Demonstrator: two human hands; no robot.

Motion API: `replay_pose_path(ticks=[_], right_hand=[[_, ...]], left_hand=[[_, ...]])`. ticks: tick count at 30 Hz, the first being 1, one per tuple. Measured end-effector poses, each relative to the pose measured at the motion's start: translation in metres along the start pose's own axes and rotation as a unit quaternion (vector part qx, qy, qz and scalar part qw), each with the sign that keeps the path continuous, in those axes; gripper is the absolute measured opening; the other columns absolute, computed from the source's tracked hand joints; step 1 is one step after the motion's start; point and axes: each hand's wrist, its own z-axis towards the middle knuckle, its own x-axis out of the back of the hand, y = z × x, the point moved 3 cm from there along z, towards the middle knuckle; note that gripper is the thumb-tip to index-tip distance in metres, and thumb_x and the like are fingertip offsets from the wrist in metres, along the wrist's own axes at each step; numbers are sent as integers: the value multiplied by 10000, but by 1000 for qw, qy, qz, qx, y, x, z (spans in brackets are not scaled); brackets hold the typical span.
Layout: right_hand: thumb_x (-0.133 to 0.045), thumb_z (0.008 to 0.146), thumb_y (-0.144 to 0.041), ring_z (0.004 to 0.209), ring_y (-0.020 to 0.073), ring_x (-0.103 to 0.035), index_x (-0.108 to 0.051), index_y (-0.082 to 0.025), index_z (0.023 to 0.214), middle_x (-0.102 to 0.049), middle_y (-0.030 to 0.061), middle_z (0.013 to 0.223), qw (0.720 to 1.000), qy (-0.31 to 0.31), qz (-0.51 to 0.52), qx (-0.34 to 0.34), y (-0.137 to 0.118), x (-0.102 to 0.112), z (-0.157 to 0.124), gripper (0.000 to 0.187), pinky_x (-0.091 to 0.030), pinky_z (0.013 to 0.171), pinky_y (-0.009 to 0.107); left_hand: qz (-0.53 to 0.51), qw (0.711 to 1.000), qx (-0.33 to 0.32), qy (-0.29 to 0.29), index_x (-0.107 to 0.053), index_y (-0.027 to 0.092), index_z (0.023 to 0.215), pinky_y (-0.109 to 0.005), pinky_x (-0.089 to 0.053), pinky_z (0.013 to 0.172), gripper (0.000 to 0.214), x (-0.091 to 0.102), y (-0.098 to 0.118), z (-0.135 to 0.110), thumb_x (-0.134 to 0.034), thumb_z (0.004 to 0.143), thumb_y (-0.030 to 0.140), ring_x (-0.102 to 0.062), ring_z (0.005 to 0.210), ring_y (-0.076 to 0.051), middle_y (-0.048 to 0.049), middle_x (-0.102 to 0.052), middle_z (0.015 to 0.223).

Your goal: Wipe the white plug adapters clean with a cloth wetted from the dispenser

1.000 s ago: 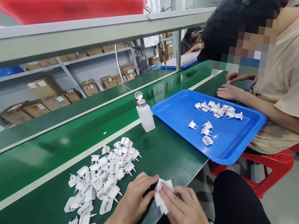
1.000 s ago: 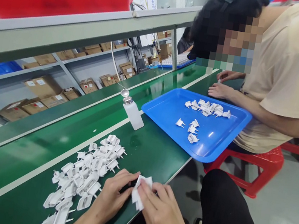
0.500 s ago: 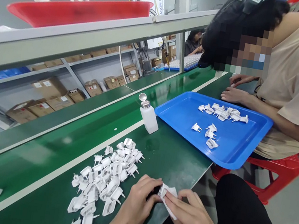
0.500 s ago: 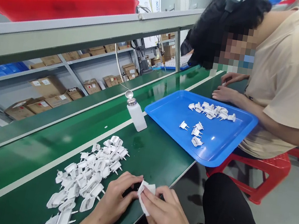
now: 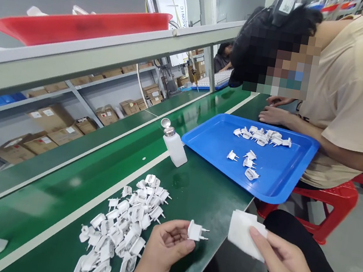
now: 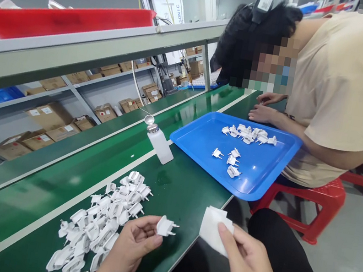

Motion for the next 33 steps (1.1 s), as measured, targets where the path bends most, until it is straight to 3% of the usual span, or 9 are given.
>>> replay_pose_path(ticks=[2, 4, 6, 8, 14, 20, 24, 30, 33], right_hand=[[-637, 951, -393, 819, 212, -705, -791, -278, 1151, -721, 80, 1093, 975, 59, -77, 202, -11, -10, -14, 278, -592, 718, 278], [-590, 961, -198, 873, 204, -696, -698, -330, 1330, -674, 76, 1102, 917, 87, -148, 360, -18, -25, -30, 406, -580, 753, 274], [-542, 954, -87, 909, 219, -679, -557, -313, 1485, -647, 93, 1043, 875, 50, -192, 442, -21, -40, -39, 577, -583, 793, 314], [-520, 957, -50, 871, 219, -662, -513, -254, 1514, -637, 107, 997, 860, -8, -208, 467, -25, -53, -40, 593, -593, 754, 333], [-447, 994, -61, 736, 162, -640, -645, -206, 1094, -598, 69, 906, 892, -87, -160, 414, -33, -63, -26, 265, -587, 638, 260], [-450, 997, -62, 758, 160, -659, -617, -216, 1260, -610, 59, 916, 876, -126, -182, 429, -37, -65, -28, 347, -590, 665, 238], [-414, 1012, -73, 687, 160, -611, -653, -188, 1191, -579, 60, 866, 875, -147, -225, 402, -37, -70, -31, 320, -557, 606, 256], [-464, 1042, -240, 716, 142, -633, -753, -246, 1027, -610, 32, 866, 945, -187, -36, 264, -28, -70, -28, 290, -546, 648, 225], [-554, 999, -423, 709, 190, -656, -786, -217, 924, -657, 50, 839, 986, -111, 99, 82, -6, -62, -22, 320, -560, 633, 272]], left_hand=[[-137, 989, 53, -24, -793, 188, 1055, -229, -452, 710, 431, -10, -3, -6, -928, 705, 400, -587, 695, -104, -77, -760, 894], [-229, 967, 101, -48, -778, 216, 1137, -212, -434, 686, 502, -20, -5, -11, -942, 695, 390, -559, 642, -74, -70, -760, 890], [-278, 950, 128, -66, -765, 231, 1195, -218, -435, 706, 567, -28, -8, -16, -955, 680, 371, -551, 643, -73, -45, -729, 843], [-281, 948, 125, -87, -796, 192, 1129, -222, -421, 700, 495, -32, -11, -18, -941, 698, 386, -525, 649, -84, -19, -658, 756], [-235, 964, 69, -109, -776, 126, 766, -250, -397, 686, 353, -31, -23, -16, -824, 820, 472, -506, 698, -131, -28, -592, 698], [-211, 971, 60, -98, -707, 120, 669, -258, -371, 676, 452, -33, -26, -16, -763, 864, 523, -471, 689, -130, -23, -568, 700], [-148, 985, 7, -92, -700, 122, 643, -254, -336, 664, 456, -32, -20, -17, -721, 910, 491, -442, 691, -131, -14, -551, 681], [-218, 968, 49, -117, -739, 109, 688, -248, -359, 672, 437, -34, -19, -16, -758, 874, 504, -463, 702, -135, -35, -560, 727], [-223, 968, 60, -101, -782, 97, 741, -248, -381, 693, 432, -32, -22, -16, -774, 857, 513, -489, 713, -137, -62, -606, 761]])
